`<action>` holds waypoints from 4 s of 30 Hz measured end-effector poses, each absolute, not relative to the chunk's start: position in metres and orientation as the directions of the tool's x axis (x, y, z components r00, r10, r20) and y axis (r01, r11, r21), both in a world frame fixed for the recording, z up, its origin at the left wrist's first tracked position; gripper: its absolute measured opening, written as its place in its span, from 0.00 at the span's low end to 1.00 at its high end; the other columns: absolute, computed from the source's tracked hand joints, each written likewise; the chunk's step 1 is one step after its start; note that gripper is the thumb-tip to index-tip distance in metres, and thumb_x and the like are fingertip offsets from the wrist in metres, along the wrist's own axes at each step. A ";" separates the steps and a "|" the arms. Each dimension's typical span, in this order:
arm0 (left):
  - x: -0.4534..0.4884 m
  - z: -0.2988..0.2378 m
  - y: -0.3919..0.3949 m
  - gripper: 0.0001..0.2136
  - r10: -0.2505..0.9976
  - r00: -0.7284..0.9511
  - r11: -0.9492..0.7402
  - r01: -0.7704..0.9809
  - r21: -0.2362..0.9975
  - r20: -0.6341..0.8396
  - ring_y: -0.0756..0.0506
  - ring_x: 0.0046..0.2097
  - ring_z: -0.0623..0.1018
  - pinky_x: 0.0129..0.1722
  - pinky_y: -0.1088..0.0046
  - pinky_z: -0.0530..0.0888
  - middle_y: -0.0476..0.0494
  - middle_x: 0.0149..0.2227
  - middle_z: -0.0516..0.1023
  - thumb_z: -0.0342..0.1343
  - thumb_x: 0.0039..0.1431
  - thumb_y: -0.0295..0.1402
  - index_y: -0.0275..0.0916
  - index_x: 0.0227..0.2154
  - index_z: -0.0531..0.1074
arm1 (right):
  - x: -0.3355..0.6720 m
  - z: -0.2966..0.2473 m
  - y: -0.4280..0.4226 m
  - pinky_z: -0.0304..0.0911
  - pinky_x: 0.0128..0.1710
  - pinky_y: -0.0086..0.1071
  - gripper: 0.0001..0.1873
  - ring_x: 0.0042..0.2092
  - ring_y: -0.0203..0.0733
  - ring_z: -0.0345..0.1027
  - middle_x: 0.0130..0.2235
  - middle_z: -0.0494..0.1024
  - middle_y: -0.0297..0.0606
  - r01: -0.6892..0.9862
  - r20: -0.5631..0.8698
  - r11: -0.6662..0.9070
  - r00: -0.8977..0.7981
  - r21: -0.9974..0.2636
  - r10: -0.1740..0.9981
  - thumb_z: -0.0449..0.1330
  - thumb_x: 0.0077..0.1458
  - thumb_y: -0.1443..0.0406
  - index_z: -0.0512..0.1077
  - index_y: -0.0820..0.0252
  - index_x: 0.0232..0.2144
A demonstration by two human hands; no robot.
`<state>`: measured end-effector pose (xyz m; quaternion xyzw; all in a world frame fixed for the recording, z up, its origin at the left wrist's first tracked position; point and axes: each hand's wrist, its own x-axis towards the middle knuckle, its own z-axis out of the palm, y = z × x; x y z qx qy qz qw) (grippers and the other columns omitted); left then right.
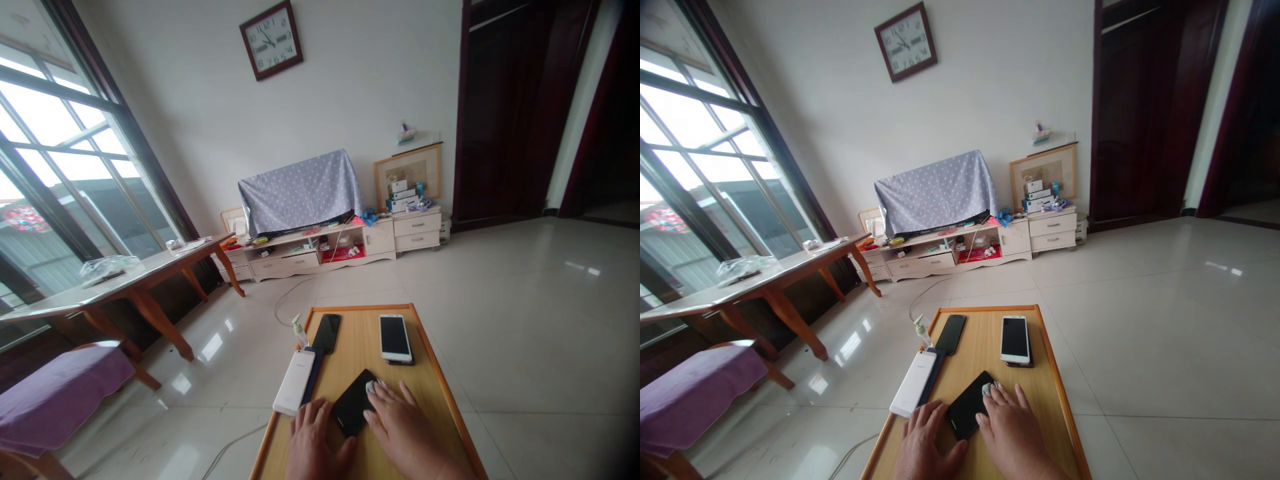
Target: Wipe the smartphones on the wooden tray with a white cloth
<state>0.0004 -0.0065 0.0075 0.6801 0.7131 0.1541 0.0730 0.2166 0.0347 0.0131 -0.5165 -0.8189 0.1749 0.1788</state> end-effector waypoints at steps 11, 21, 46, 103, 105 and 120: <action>-0.004 0.005 -0.006 0.29 0.995 -0.044 0.016 0.952 0.306 0.086 0.39 0.61 0.67 0.62 0.62 0.62 0.44 0.60 0.71 0.60 0.48 0.41 0.48 0.56 0.72 | 0.181 0.005 0.008 0.47 0.68 0.55 0.25 0.65 0.58 0.60 0.63 0.68 0.45 0.603 0.098 0.586 -0.647 -0.541 0.756 0.54 0.64 0.51 0.73 0.55 0.58; -0.001 0.006 -0.009 0.30 0.992 -0.062 0.023 0.947 0.321 0.112 0.37 0.62 0.66 0.62 0.59 0.62 0.44 0.60 0.72 0.61 0.47 0.47 0.48 0.56 0.72 | 0.203 0.010 0.029 0.38 0.68 0.59 0.30 0.68 0.58 0.54 0.65 0.64 0.50 0.769 0.120 0.419 -0.416 -0.482 0.901 0.46 0.68 0.49 0.67 0.59 0.63; -0.002 0.005 -0.006 0.29 0.992 -0.054 0.019 0.957 0.290 0.113 0.39 0.61 0.67 0.61 0.62 0.62 0.46 0.60 0.72 0.58 0.47 0.39 0.49 0.56 0.72 | 0.191 0.025 0.019 0.25 0.67 0.65 0.23 0.69 0.53 0.53 0.65 0.66 0.38 0.608 0.106 0.537 -0.598 -0.585 0.794 0.46 0.69 0.52 0.67 0.43 0.62; -0.002 0.007 -0.007 0.28 0.993 -0.055 0.020 0.953 0.302 0.106 0.37 0.61 0.68 0.61 0.60 0.63 0.45 0.60 0.72 0.60 0.48 0.47 0.49 0.55 0.73 | 0.194 0.007 0.033 0.25 0.66 0.69 0.29 0.70 0.57 0.49 0.67 0.62 0.43 0.707 0.115 0.463 -0.482 -0.534 0.869 0.44 0.68 0.47 0.64 0.48 0.65; -0.002 0.008 -0.007 0.28 0.994 -0.050 0.018 0.956 0.292 0.101 0.38 0.61 0.68 0.61 0.61 0.63 0.46 0.60 0.72 0.59 0.47 0.41 0.49 0.55 0.73 | 0.192 0.014 0.025 0.24 0.66 0.68 0.28 0.70 0.55 0.49 0.68 0.61 0.40 0.632 0.105 0.528 -0.580 -0.568 0.808 0.46 0.68 0.47 0.62 0.44 0.65; 0.001 0.011 -0.008 0.28 0.993 -0.053 0.018 0.949 0.314 0.103 0.37 0.61 0.67 0.61 0.59 0.63 0.44 0.60 0.72 0.59 0.49 0.47 0.48 0.55 0.73 | 0.195 0.010 0.033 0.26 0.66 0.68 0.28 0.69 0.58 0.51 0.67 0.63 0.41 0.723 0.139 0.471 -0.471 -0.505 0.871 0.44 0.68 0.47 0.64 0.46 0.64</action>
